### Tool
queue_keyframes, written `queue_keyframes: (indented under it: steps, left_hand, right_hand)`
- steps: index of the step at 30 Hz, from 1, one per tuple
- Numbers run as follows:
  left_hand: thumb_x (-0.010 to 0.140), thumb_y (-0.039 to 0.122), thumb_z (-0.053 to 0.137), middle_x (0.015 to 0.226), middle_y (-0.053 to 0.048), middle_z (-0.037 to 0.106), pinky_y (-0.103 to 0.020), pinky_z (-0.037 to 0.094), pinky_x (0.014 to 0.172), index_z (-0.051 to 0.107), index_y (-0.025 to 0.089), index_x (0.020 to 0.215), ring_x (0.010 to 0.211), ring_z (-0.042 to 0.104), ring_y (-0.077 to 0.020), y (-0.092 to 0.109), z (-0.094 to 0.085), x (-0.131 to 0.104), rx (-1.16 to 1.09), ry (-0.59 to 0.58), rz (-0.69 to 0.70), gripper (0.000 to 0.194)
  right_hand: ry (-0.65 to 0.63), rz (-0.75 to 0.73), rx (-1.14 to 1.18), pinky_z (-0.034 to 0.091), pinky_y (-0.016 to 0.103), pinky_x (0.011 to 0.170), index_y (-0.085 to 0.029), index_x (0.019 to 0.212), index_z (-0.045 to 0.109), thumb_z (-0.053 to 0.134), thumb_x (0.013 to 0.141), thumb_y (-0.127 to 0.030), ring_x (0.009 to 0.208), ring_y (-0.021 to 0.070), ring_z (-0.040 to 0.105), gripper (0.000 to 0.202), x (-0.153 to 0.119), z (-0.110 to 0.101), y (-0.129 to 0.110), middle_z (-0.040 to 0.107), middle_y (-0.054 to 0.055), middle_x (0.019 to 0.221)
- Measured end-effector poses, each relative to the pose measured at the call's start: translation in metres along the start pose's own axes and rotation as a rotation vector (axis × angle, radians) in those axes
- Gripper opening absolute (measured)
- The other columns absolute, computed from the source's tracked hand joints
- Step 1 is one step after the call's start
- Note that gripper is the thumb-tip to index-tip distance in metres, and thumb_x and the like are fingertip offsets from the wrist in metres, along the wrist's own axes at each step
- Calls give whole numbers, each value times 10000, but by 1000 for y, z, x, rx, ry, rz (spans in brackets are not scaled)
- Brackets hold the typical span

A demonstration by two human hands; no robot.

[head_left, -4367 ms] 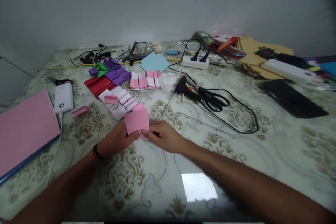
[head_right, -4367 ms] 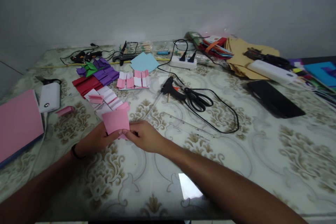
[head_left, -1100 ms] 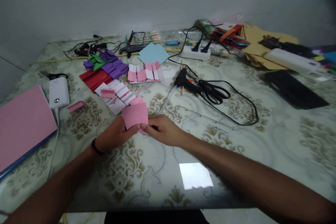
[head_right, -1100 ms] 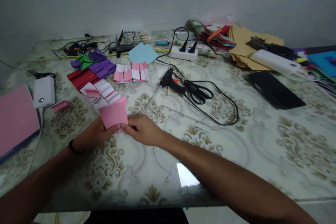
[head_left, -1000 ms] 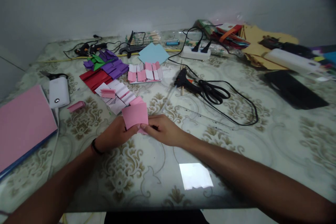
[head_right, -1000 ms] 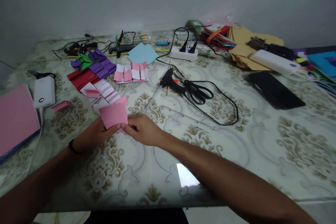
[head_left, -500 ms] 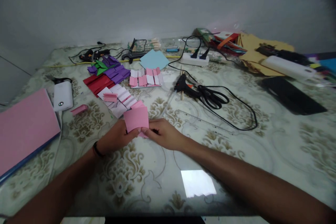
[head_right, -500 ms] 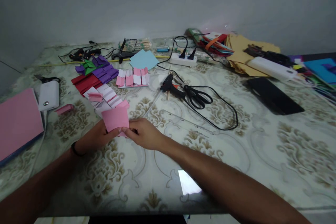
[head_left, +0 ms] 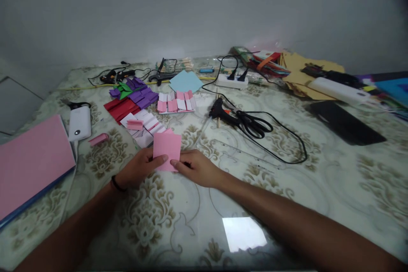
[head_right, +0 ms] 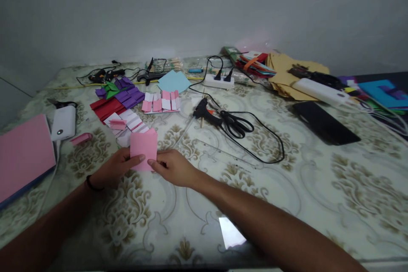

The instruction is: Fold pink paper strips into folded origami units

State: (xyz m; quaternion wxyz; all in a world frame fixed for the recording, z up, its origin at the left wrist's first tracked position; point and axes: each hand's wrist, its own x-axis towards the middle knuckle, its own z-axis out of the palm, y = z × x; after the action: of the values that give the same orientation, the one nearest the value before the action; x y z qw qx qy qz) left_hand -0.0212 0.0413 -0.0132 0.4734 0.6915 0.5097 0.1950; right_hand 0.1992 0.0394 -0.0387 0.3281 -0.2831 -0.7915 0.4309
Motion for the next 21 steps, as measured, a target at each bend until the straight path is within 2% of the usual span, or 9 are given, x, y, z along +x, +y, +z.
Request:
queue_keyframes:
  steps: [3, 7, 12, 17, 21]
  left_hand:
    - [908, 512, 562, 664, 19, 452, -232, 302, 547, 526, 147, 704, 618, 381, -114, -5, 1, 0, -21, 21, -3, 420]
    - [923, 493, 571, 743, -13, 563, -233, 373, 604, 615, 119, 792, 681, 458, -132, -10, 1, 0, -131, 3, -3, 398]
    - [935, 495, 586, 787, -23, 626, -232, 395, 639, 677, 105, 854, 709, 493, -134, -7, 1, 0, -268, 5, -7, 409]
    - [932, 506, 590, 750, -24, 623, -232, 384, 621, 682, 101, 831, 685, 480, -132, -3, 0, -2, -201, 10, 2, 427]
    - [927, 538, 574, 743, -28, 616, -224, 376, 590, 677, 115, 834, 665, 475, -130, -5, 0, -2, -176, 12, -8, 445]
  right_hand:
    - [-2, -6, 4, 347, 212, 590, -161, 654, 488, 442, 1046, -380, 584, 98, 463, 451, 0, 0, 0, 516, -8, 640]
    - [-8, -1, 17, 359, 212, 607, -159, 660, 498, 422, 1053, -445, 596, 101, 482, 492, 1, 0, 2, 527, -7, 649]
    - [-9, 53, 33, 353, 207, 590, -156, 641, 495, 394, 1052, -507, 572, 93, 470, 550, 2, 0, 1, 525, -9, 627]
    - [4, 123, 50, 349, 207, 571, -150, 611, 514, 374, 1045, -559, 543, 88, 448, 613, 1, 0, 0, 511, -9, 596]
    - [2, 83, 32, 351, 212, 577, -154, 592, 484, 371, 1040, -574, 541, 91, 434, 625, 2, 1, 1, 485, -12, 575]
